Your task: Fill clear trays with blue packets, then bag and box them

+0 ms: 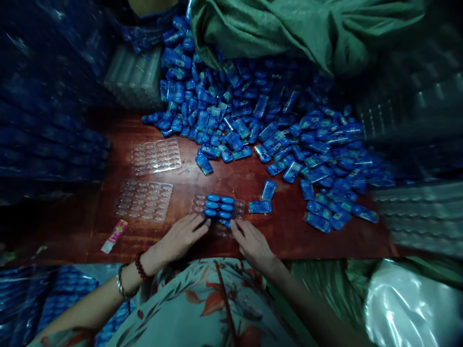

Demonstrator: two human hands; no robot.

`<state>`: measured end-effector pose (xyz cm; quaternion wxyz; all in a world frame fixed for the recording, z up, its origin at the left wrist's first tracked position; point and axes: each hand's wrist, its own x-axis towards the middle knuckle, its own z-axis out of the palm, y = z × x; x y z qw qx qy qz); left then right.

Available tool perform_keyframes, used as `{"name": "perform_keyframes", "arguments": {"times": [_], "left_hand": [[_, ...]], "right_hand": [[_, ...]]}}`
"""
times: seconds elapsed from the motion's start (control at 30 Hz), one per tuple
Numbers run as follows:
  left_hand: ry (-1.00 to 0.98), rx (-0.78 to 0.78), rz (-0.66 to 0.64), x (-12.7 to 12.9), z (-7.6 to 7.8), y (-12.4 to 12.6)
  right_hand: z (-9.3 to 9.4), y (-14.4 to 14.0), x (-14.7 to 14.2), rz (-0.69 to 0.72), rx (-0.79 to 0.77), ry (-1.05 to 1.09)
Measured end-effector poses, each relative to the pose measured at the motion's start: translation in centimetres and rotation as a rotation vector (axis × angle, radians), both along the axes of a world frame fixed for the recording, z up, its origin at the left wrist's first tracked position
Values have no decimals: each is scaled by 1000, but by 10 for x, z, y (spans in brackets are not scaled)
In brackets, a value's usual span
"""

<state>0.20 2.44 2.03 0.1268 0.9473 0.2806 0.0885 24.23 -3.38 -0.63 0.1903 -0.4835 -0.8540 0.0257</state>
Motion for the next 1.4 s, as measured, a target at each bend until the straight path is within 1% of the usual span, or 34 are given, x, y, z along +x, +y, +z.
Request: {"name": "perform_keyframes", "arguments": {"times": [0.17, 0.27, 0.33, 0.4, 0.53, 0.63, 0.7, 0.73, 0.77, 0.83, 0.9, 0.93, 0.97, 1.03, 1.1, 1.13, 1.17, 1.23, 1.33, 1.4], "left_hand": [[36, 6, -31, 10, -1, -2], [-17, 10, -15, 13, -6, -6], [-83, 37, 33, 13, -10, -6], [-158, 63, 74, 13, -15, -5], [-253, 114, 173, 13, -23, 1], [-248, 200, 275, 15, -18, 1], [-265, 257, 349, 21, -11, -4], [-297, 270, 352, 27, -7, -7], [-338, 262, 318, 36, -5, -10], [-377, 187, 177, 64, -4, -14], [-267, 69, 49, 104, -7, -13], [-165, 21, 34, 125, -9, -11], [-64, -10, 53, 146, -11, -8], [82, -37, 120, 181, -12, -2], [136, -52, 153, 200, -7, 3], [133, -66, 142, 203, -2, 4], [115, -86, 119, 201, 4, 5], [45, -138, 63, 186, 18, 4], [-114, -206, 36, 142, 32, 9], [-227, -235, 94, 107, 34, 19]], "right_hand": [[35, 18, -16, 101, -63, -279], [45, 22, -28, 136, -47, -380], [45, 24, -32, 137, -29, -419], [41, 28, -31, 103, -19, -424], [32, 31, -26, 35, -68, -324], [25, 25, -18, -28, -113, -172], [20, 19, -5, -135, -117, -34], [17, 17, 5, -218, -109, 47], [14, 16, 16, -316, -97, 135], [9, 20, 44, -524, -66, 311], [6, 31, 72, -709, -52, 461], [6, 38, 84, -781, -59, 515], [6, 46, 94, -835, -73, 548], [9, 59, 110, -885, -107, 558], [12, 67, 121, -887, -128, 519], [12, 70, 126, -887, -132, 502], [13, 71, 131, -894, -136, 496], [11, 71, 141, -929, -152, 512], [7, 72, 151, -995, -151, 560], [3, 76, 151, -982, -129, 568]]}}
